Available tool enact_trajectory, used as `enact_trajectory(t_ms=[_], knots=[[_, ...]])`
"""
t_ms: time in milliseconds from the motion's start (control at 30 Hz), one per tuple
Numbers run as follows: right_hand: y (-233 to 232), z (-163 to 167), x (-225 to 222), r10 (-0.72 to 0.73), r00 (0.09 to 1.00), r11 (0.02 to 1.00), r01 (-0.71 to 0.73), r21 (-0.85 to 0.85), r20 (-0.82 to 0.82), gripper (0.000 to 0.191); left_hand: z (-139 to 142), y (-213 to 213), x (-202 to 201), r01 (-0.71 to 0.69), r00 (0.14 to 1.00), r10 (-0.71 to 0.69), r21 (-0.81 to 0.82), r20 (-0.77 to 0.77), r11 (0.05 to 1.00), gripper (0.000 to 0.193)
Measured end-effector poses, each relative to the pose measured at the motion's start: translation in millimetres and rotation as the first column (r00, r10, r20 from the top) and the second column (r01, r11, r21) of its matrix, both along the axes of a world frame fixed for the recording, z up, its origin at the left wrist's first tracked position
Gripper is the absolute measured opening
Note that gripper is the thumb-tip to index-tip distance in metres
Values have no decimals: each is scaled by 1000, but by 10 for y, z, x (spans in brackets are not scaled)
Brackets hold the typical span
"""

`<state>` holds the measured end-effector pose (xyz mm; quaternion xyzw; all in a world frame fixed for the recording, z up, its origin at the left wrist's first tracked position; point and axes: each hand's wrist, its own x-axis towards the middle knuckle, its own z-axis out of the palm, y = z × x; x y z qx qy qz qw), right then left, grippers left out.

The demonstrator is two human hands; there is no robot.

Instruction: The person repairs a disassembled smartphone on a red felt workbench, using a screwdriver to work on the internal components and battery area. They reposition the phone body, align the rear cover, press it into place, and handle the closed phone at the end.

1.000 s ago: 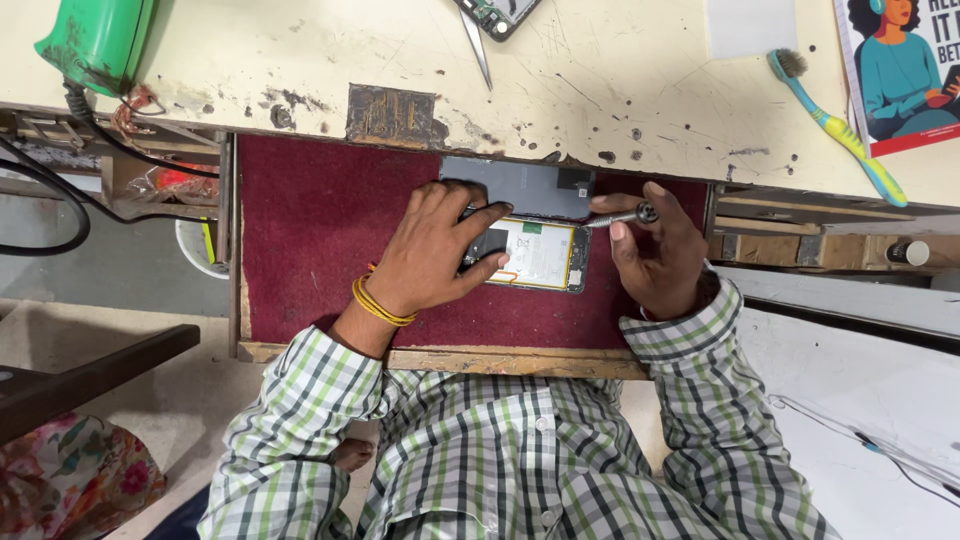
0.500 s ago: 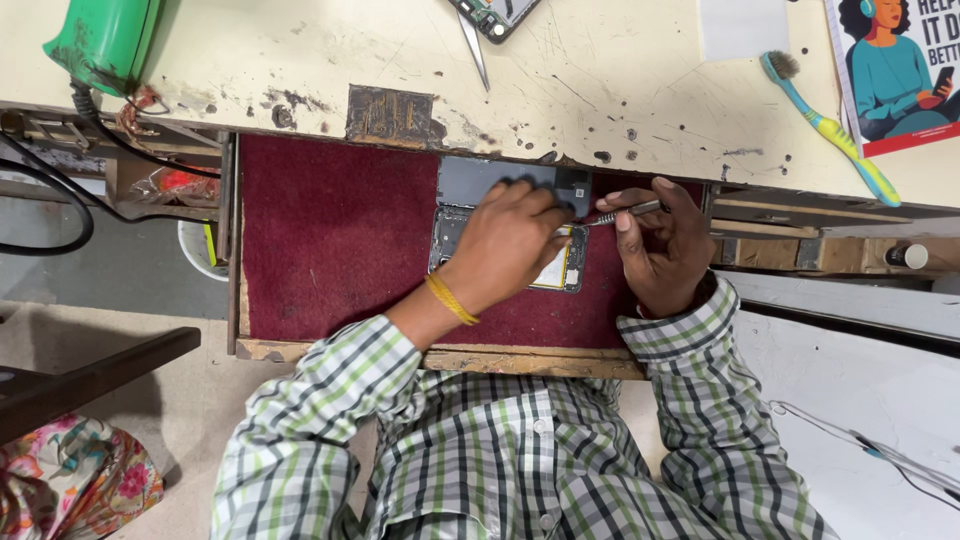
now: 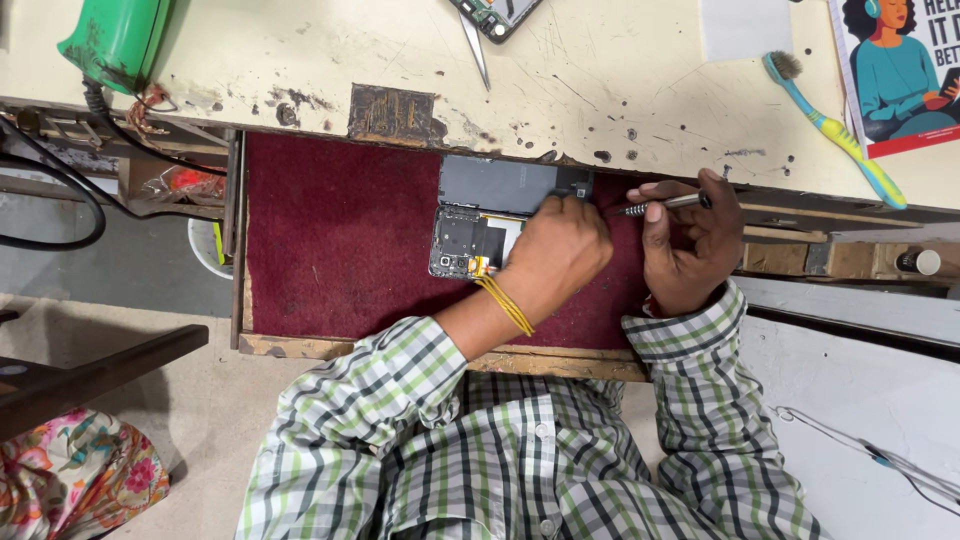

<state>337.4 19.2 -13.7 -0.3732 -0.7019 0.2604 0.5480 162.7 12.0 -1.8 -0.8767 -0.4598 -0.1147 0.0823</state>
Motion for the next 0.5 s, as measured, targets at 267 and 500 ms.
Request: enact_trajectory(t_ms=[267, 500], knots=[[-6, -13, 26, -7, 1000, 1000, 7, -8, -1, 55, -94, 120, 172, -95, 992, 85, -120, -90, 988, 20], [-3, -27, 96, -31, 999, 999, 29, -30, -42, 53, -123, 63, 74, -65, 991, 61, -30, -117, 997, 18]])
